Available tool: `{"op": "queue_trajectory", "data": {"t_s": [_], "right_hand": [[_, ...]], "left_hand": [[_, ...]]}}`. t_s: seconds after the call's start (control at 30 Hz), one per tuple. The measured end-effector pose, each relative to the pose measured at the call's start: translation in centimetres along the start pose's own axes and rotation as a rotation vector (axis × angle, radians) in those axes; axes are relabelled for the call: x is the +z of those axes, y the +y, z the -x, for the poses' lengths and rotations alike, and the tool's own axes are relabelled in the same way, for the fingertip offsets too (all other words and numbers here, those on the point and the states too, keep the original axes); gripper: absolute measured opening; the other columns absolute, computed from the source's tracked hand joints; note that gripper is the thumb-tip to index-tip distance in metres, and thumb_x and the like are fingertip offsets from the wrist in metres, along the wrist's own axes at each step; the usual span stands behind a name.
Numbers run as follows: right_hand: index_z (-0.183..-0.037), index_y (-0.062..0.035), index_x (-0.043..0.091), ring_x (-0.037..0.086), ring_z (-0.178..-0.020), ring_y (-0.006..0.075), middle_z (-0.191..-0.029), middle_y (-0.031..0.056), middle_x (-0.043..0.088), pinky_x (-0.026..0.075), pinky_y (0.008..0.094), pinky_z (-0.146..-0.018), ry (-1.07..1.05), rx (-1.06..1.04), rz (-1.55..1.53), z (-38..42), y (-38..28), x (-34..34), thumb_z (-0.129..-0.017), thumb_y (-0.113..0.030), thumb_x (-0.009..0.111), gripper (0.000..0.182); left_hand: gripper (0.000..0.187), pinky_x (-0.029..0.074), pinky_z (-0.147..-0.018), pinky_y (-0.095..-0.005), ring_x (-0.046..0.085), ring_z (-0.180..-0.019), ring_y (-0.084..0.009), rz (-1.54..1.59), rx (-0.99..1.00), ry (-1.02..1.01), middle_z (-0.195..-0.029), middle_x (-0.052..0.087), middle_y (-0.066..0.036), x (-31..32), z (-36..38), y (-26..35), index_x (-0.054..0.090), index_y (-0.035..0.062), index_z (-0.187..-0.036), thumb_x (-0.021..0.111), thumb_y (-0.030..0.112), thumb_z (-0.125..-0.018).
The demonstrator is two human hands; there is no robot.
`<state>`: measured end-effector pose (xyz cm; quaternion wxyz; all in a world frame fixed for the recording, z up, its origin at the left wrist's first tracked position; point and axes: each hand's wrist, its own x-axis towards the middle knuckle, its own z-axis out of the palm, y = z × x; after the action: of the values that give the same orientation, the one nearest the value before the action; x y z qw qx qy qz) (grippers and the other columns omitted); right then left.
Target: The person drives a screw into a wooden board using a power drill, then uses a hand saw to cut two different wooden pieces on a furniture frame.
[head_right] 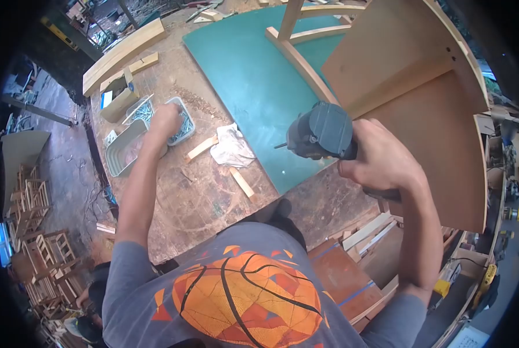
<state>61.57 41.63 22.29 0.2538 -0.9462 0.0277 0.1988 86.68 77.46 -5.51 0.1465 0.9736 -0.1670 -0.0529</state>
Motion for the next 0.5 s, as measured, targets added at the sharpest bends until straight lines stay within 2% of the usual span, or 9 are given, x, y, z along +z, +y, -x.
{"op": "queue_trajectory", "data": {"t_s": [0.07,0.17,0.2,0.23,0.3,0.33,0.37,0.43,0.5], "right_hand": [[-0.094,0.0041,0.066,0.067,-0.071,0.0402,-0.076,0.0234,0.066,0.055,0.0452,-0.073,0.112,-0.074,-0.029,2.2,0.8,0.6,-0.067,-0.007,0.074,0.031],[-0.094,0.0019,0.067,0.066,-0.076,0.0418,-0.082,0.023,0.068,0.055,0.0436,-0.077,0.291,-0.162,-0.179,5.6,3.4,4.4,-0.064,-0.006,0.078,0.033],[-0.096,0.0008,0.069,0.068,-0.078,0.0367,-0.087,0.0198,0.07,0.055,0.0408,-0.079,0.409,-0.17,-0.191,6.7,2.9,5.5,-0.063,-0.004,0.079,0.035],[-0.096,0.0008,0.069,0.068,-0.078,0.0367,-0.087,0.0198,0.07,0.055,0.0408,-0.079,0.413,-0.166,-0.199,7.7,3.8,6.6,-0.063,-0.004,0.079,0.035],[-0.101,0.0002,0.07,0.07,-0.082,0.0281,-0.093,0.0134,0.073,0.056,0.0384,-0.082,0.46,-0.042,-0.505,9.0,6.9,9.8,-0.064,-0.002,0.08,0.038],[-0.106,-0.0001,0.07,0.069,-0.088,0.0202,-0.097,0.0078,0.073,0.056,0.037,-0.084,0.474,0.007,-0.595,9.6,7.8,10.9,-0.066,-0.001,0.08,0.041],[-0.11,-0.0005,0.07,0.069,-0.09,0.0176,-0.098,0.0057,0.072,0.056,0.0357,-0.085,0.474,0.049,-0.633,10.4,8.5,11.7,-0.067,0.0,0.081,0.044],[-0.109,-0.0008,0.07,0.07,-0.092,0.0168,-0.098,0.0051,0.073,0.056,0.035,-0.085,0.534,0.083,-0.682,11.7,8.8,12.9,-0.067,0.001,0.082,0.044],[-0.11,-0.0005,0.07,0.07,-0.092,0.017,-0.099,0.0052,0.073,0.057,0.035,-0.085,0.598,0.082,-0.745,13.6,9.9,14.5,-0.067,0.002,0.083,0.045]], "left_hand": [[0.025,0.06,-0.092,-0.0525,0.075,-0.1,-0.0432,-0.222,0.068,-0.107,-0.105,0.076,-0.029,2.1,-1.8,-0.9,0.081,0.0053,-0.107,0.066,0.008,-0.087],[0.022,0.06,-0.091,-0.0518,0.075,-0.099,-0.0426,-0.158,0.036,-0.088,-0.104,0.076,-0.028,2.1,-1.8,-1.0,0.081,0.0047,-0.104,0.068,0.013,-0.088],[0.022,0.06,-0.091,-0.0518,0.075,-0.099,-0.0426,-0.159,0.045,-0.098,-0.104,0.076,-0.028,2.4,-1.5,-1.1,0.081,0.0047,-0.104,0.068,0.013,-0.088],[0.022,0.06,-0.091,-0.0513,0.075,-0.098,-0.0424,-0.15,0.061,-0.095,-0.104,0.077,-0.027,2.4,-1.4,-1.4,0.08,0.0043,-0.104,0.069,0.015,-0.088],[0.023,0.061,-0.09,-0.0503,0.076,-0.097,-0.042,-0.138,0.084,-0.087,-0.104,0.077,-0.025,1.9,-1.2,-2.0,0.078,0.0036,-0.103,0.071,0.02,-0.089],[0.023,0.061,-0.09,-0.0503,0.076,-0.097,-0.042,-0.143,0.085,-0.076,-0.104,0.077,-0.025,1.9,-1.6,-2.1,0.078,0.0036,-0.103,0.071,0.02,-0.089],[0.023,0.06,-0.09,-0.0499,0.075,-0.095,-0.042,-0.183,0.137,-0.052,-0.102,0.077,-0.024,2.4,-1.6,-2.2,0.078,0.0034,-0.103,0.071,0.021,-0.089],[0.024,0.06,-0.09,-0.0495,0.075,-0.093,-0.0419,-0.228,0.186,-0.017,-0.1,0.078,-0.023,1.6,-1.7,-1.6,0.078,0.0033,-0.103,0.071,0.021,-0.089],[0.024,0.061,-0.09,-0.0481,0.074,-0.091,-0.0436,-0.002,0.008,0.269,-0.099,0.077,-0.023,-0.2,-1.9,-0.5,0.077,0.002,-0.101,0.07,0.023,-0.09]]}}
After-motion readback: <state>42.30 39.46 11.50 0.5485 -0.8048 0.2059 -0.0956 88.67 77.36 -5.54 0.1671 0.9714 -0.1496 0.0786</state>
